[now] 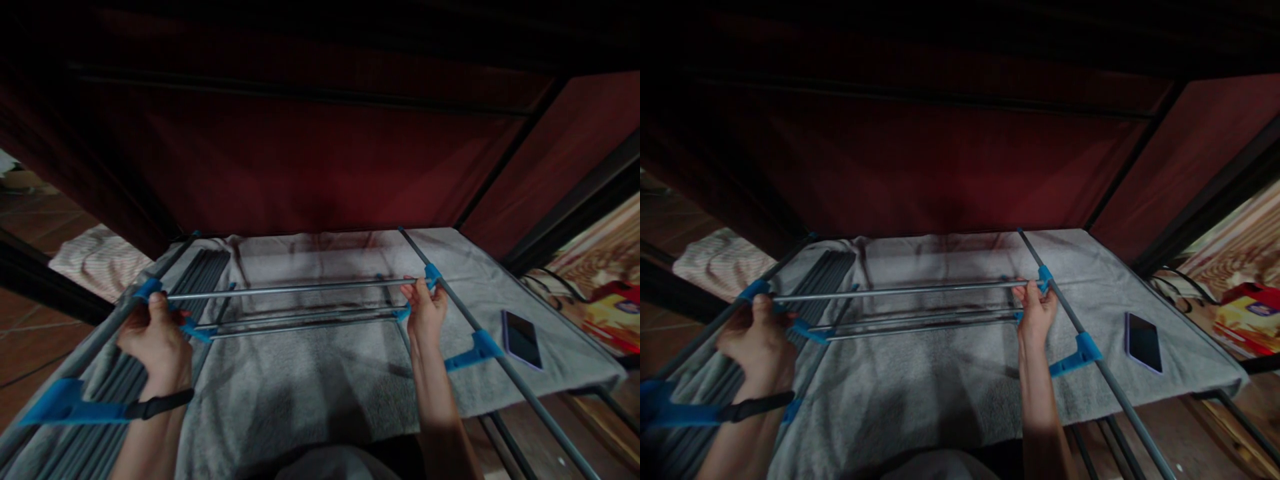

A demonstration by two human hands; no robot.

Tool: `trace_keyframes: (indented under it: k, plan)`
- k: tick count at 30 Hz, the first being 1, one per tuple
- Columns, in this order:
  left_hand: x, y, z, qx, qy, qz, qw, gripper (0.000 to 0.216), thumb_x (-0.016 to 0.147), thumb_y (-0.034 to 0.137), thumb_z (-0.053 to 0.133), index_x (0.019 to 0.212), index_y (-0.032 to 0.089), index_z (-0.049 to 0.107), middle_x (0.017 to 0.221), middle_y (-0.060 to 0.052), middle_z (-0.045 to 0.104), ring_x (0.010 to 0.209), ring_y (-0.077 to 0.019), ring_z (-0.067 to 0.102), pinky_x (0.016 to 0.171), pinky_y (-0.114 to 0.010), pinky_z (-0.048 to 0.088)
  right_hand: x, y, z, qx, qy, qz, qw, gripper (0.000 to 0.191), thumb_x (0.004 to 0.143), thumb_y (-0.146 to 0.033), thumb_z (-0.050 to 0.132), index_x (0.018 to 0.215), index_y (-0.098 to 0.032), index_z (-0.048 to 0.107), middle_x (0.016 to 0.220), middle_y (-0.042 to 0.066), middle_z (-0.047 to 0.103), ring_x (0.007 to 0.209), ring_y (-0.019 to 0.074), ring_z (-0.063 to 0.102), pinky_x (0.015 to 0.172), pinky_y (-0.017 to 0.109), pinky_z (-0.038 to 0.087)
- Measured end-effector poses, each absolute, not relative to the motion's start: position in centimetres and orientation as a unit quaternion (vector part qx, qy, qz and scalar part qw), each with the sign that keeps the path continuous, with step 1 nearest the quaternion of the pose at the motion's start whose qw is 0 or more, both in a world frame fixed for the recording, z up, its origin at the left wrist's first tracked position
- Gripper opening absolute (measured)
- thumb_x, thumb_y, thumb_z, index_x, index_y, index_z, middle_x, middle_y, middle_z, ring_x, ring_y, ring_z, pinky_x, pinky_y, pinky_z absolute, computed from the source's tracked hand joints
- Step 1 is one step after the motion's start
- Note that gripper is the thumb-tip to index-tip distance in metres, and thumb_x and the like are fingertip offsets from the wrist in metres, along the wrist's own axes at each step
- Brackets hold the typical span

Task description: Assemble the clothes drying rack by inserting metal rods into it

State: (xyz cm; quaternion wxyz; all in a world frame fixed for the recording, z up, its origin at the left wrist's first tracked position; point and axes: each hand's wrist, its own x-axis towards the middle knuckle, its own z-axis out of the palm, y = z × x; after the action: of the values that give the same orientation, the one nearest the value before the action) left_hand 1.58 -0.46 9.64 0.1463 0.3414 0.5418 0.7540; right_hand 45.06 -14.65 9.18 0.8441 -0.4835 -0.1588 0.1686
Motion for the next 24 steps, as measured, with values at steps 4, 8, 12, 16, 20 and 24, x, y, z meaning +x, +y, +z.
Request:
trace_keyframes:
  k: [4,8,12,16,20,24]
  plan:
    - [1.5,-0.4,9.2,0.352,0.515,0.765,0.158,0.023,0.082,0.032,0.069,0.097,0.016,0.064,0.090,0.002,0.064,0.051,-0.0067,0.049,0.045,-0.024,0.048,45.1,-14.9,9.3,-0.467,-0.149,0.205,0.847,0.057,0.066,-0.039,0.089,0.108,-0.029,0.052,0.079,-0.010,0.069,0.067,0.0130,0.073,0.073,0.029,0.064]
    - [1.3,-0.8,9.0,0.351,0.509,0.765,0.181,0.021,0.087,0.032,0.066,0.102,0.017,0.063,0.089,0.003,0.063,0.048,-0.0069,0.050,0.044,-0.023,0.044,45.4,-15.1,9.3,-0.469,-0.144,0.220,0.843,0.047,0.065,-0.033,0.081,0.096,-0.029,0.047,0.074,-0.011,0.066,0.067,0.0153,0.075,0.070,0.029,0.064]
    - [0.8,-1.7,9.3,0.335,0.531,0.752,0.202,0.026,0.088,0.040,0.070,0.098,0.017,0.064,0.080,0.003,0.064,0.045,-0.0091,0.052,0.043,-0.024,0.039,45.6,-15.5,9.2,-0.481,-0.151,0.218,0.836,0.043,0.064,-0.028,0.078,0.097,-0.027,0.049,0.075,-0.007,0.069,0.067,0.0165,0.074,0.066,0.028,0.062]
    - [0.4,-2.1,9.4,0.348,0.526,0.747,0.212,0.038,0.082,0.051,0.077,0.091,0.016,0.065,0.076,0.002,0.065,0.048,-0.0099,0.054,0.046,-0.025,0.041,46.1,-15.7,8.6,-0.487,-0.169,0.207,0.832,0.038,0.070,-0.026,0.079,0.101,-0.027,0.056,0.072,-0.005,0.067,0.067,0.0172,0.072,0.064,0.028,0.062]
    - [0.0,-1.7,9.0,0.336,0.514,0.760,0.214,0.040,0.079,0.053,0.081,0.087,0.016,0.066,0.072,0.002,0.064,0.051,-0.0100,0.053,0.049,-0.025,0.043,46.4,-15.6,8.1,-0.492,-0.166,0.195,0.832,0.035,0.074,-0.023,0.078,0.103,-0.031,0.059,0.072,-0.008,0.062,0.061,0.0163,0.066,0.058,0.030,0.062]
    - [-0.3,-1.3,8.5,0.341,0.503,0.763,0.220,0.041,0.078,0.054,0.082,0.085,0.018,0.066,0.066,0.004,0.060,0.050,-0.0095,0.050,0.050,-0.025,0.043,46.4,-15.4,8.0,-0.487,-0.149,0.203,0.836,0.036,0.076,-0.021,0.076,0.105,-0.033,0.059,0.075,-0.008,0.062,0.058,0.0167,0.065,0.055,0.031,0.061]
